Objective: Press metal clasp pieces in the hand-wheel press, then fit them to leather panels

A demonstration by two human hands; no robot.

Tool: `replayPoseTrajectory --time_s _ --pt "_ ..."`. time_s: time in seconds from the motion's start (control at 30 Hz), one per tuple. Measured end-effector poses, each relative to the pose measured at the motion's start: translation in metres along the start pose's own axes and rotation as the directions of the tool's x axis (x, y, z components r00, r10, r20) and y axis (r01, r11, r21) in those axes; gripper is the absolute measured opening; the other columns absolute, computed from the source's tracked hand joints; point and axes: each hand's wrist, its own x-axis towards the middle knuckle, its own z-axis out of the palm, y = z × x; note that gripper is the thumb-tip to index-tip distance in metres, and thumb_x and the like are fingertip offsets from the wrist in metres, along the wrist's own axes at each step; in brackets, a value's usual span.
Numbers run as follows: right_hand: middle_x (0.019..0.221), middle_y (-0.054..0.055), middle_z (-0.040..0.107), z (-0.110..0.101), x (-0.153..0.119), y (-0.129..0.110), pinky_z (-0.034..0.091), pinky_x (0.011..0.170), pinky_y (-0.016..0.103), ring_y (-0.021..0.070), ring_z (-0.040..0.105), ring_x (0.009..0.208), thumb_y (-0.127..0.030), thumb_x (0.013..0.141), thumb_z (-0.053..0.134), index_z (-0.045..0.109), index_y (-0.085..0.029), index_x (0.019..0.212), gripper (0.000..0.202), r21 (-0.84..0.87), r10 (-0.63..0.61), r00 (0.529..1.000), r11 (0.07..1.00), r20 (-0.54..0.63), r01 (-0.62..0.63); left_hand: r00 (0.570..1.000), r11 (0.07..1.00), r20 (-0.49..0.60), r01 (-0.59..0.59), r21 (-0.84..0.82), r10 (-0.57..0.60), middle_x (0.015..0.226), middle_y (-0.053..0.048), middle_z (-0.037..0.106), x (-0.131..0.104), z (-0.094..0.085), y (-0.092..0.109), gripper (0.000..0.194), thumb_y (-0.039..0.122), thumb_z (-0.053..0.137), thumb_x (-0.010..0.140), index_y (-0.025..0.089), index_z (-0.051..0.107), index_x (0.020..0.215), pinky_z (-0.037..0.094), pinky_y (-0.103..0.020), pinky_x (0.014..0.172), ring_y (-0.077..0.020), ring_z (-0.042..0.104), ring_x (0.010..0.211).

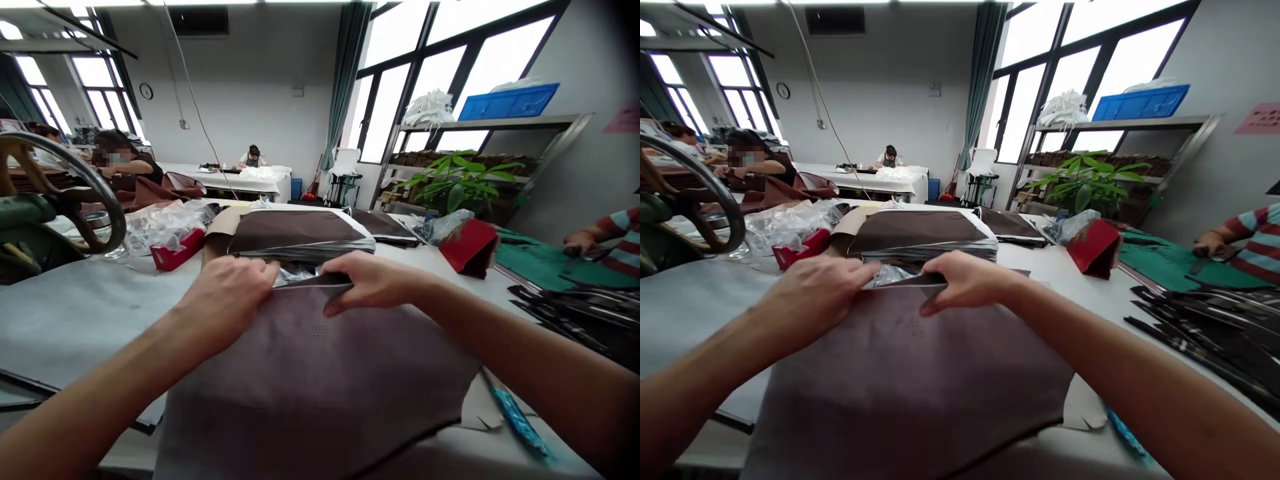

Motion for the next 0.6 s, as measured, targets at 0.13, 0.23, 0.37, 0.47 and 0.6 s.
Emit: replayPoseTrajectory --time_s 0.13,0.23,0.37,0.47,0.6 --pt "0.08 0.003 0.071 0.05 0.007 0.021 0.035 0.059 0.026 0.0207 0.062 0.074 -0.038 0.076 0.077 0.075 -0.021 0.088 0.021 -0.162 0.101 0.991 0.983 0.091 -0.085 0.964 0.999 0.267 0.015 -0.049 -0.001 0.087 -0.011 0.064 -0.001 0.031 0.012 0.021 0.002 0.051 0.079 0.015 0.068 0.078 0.046 -0.037 0.083 -0.0277 0.063 0.09" --pt "0.085 0.003 0.073 0.072 0.011 0.032 0.036 0.06 0.027 0.0217 0.064 0.077 -0.034 0.08 0.073 0.075 -0.024 0.093 0.017 -0.15 0.092 0.992 0.986 0.086 -0.078 0.953 0.953 0.288 -0.003 -0.302 0.094 0.099 -0.01 0.066 0.004 0.058 0.011 0.02 0.02 0.07 0.076 0.017 0.069 0.095 0.042 -0.037 0.089 -0.0297 0.06 0.1" --pt "0.08 0.003 0.072 0.091 0.002 0.031 0.032 0.057 0.027 0.021 0.063 0.073 -0.03 0.08 0.068 0.071 -0.025 0.084 0.008 -0.145 0.154 0.986 0.979 0.055 -0.145 0.902 0.744 0.38 0.11 -0.659 0.204 0.102 -0.002 0.069 0.002 0.095 0.017 0.042 0.032 0.073 0.074 0.026 0.065 0.115 0.042 -0.027 0.074 -0.0236 0.063 0.092" --pt "0.077 0.004 0.072 0.111 -0.025 0.017 0.03 0.056 0.029 0.0209 0.062 0.069 -0.019 0.076 0.061 0.067 -0.025 0.077 0.009 -0.17 0.227 0.973 0.961 0.041 -0.217 0.915 0.707 0.39 0.204 -0.677 0.108 0.099 -0.001 0.07 -0.022 0.11 0.04 0.037 0.015 0.06 0.075 0.026 0.066 0.109 0.042 -0.027 0.074 -0.023 0.064 0.093" --pt "0.078 0.004 0.072 0.132 -0.057 0.004 0.034 0.059 0.029 0.0216 0.064 0.071 -0.012 0.068 0.055 0.062 -0.025 0.072 0.016 -0.124 0.285 0.95 0.955 0.129 -0.27 0.896 0.646 0.421 0.238 -0.726 0.143 0.102 0.003 0.071 -0.055 0.109 0.064 0.055 0.004 0.048 0.065 0.029 0.064 0.111 0.042 -0.026 0.079 -0.0204 0.065 0.097"
